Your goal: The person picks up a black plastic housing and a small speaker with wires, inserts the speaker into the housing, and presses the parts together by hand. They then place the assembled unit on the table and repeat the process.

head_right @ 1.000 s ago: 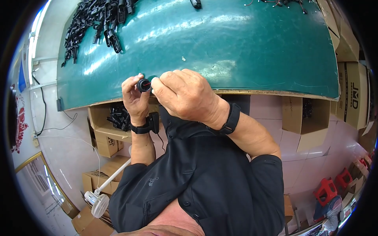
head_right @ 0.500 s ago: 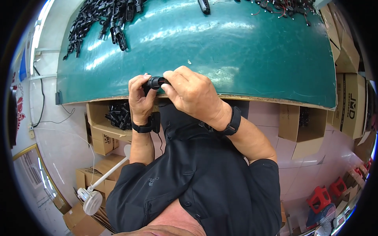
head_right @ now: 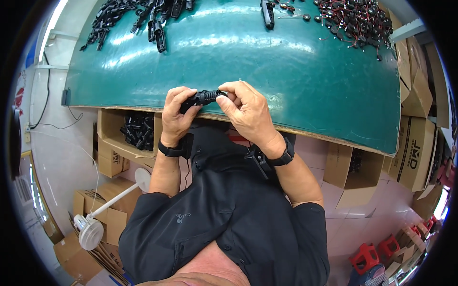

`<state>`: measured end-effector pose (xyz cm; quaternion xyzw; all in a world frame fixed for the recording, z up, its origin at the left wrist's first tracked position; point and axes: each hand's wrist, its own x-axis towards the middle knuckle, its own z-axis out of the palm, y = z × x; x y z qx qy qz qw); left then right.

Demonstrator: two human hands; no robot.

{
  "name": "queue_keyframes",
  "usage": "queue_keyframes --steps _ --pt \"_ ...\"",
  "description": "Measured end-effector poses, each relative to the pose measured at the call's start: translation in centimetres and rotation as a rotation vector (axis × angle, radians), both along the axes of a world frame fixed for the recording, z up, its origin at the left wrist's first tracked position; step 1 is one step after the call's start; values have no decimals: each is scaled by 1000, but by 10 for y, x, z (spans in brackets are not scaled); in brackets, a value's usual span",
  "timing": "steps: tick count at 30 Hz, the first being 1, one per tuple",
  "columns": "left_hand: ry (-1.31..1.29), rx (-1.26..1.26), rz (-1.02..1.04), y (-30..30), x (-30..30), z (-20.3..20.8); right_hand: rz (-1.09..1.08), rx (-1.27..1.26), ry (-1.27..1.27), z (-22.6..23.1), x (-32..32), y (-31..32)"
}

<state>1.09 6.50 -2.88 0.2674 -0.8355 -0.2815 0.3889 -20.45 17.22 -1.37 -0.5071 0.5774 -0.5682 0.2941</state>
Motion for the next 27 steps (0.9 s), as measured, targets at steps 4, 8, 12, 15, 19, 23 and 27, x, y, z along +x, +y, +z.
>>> queue_keyframes --steps 4,8,12,15,19,23,27 --pt "-18 -15 -15 1 -2 2 -7 27 -59 -9 0 -1" --pt "-36 -13 -11 1 -1 3 -12 106 -176 -8 1 0" --pt "-40 6 -36 1 0 4 9 161 -337 -3 2 0" --pt "-47 12 -43 1 0 4 23 181 -404 -2 0 0" --pt "-58 17 -50 -1 2 4 31 140 -255 -7 -4 1" --pt "-61 21 -51 0 1 6 38 58 -52 -12 -7 2" --pt "-59 27 -51 0 2 6 27 35 -67 -3 -6 4"
